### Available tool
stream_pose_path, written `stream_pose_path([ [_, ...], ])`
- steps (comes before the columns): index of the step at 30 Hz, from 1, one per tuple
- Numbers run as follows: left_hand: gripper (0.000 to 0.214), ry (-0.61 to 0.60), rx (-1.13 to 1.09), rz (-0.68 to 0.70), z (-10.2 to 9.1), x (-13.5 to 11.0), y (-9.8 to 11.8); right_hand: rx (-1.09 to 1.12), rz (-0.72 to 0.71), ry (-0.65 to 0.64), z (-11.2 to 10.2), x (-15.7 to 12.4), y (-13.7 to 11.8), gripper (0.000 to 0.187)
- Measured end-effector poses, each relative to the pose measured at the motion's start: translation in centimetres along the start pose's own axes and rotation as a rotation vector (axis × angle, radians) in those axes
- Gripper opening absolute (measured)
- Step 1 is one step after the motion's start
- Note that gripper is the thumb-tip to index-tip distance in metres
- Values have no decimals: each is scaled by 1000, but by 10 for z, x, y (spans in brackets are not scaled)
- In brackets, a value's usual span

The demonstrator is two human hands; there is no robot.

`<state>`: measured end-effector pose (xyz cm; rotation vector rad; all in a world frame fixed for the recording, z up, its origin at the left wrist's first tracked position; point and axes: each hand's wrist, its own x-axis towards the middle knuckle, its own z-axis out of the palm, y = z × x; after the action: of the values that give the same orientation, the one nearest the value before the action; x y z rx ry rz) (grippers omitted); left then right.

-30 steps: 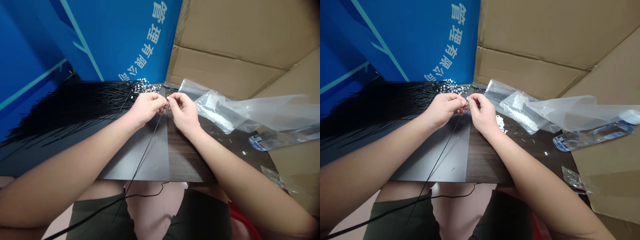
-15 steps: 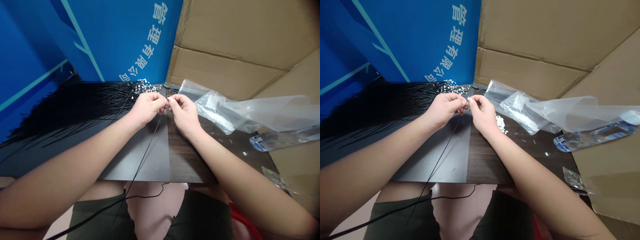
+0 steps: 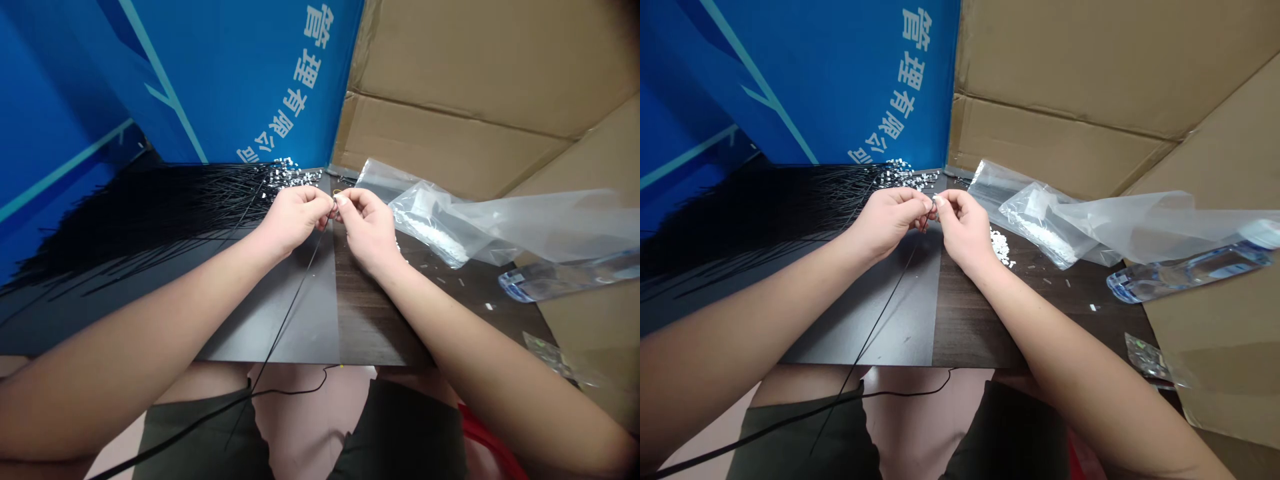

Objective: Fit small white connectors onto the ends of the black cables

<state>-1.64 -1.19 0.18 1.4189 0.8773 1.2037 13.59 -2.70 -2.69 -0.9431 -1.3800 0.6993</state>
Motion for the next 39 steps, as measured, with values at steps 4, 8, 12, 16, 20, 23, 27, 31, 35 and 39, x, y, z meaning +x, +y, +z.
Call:
stream_pose_path([
  [4,11,0,-23,-7,1,0,0,-22,-32,-2,0,0,0,13],
  [8,9,-1,-55,-20,2,-1,0,-39,-60,12,1,-1,0,10],
  [12,10,6,-79,-37,3,-2,3,-54,-86,-3,1,-1,1,12],
  [16,10,4,-79,-45,3,-3,4,-71,-87,-7,0,-1,3,13],
  [20,11,-5,-93,-56,3,-2,5,-77,-70,0,-1,-1,2,12],
  [23,9,-18,-121,-96,3,-2,7,-58,-80,15,-2,0,2,11],
  [27,11,-60,-136,-157,2,-3,8,-45,-96,11,-4,1,3,12],
  [31,16,-68,-122,-148,2,-3,4,-56,-104,7,-4,2,3,13],
  [35,15,-63,-111,-124,3,-3,3,-64,-97,9,-4,1,2,14],
  [39,13,-48,-110,-112,3,-3,3,-64,-96,10,-4,1,2,12],
])
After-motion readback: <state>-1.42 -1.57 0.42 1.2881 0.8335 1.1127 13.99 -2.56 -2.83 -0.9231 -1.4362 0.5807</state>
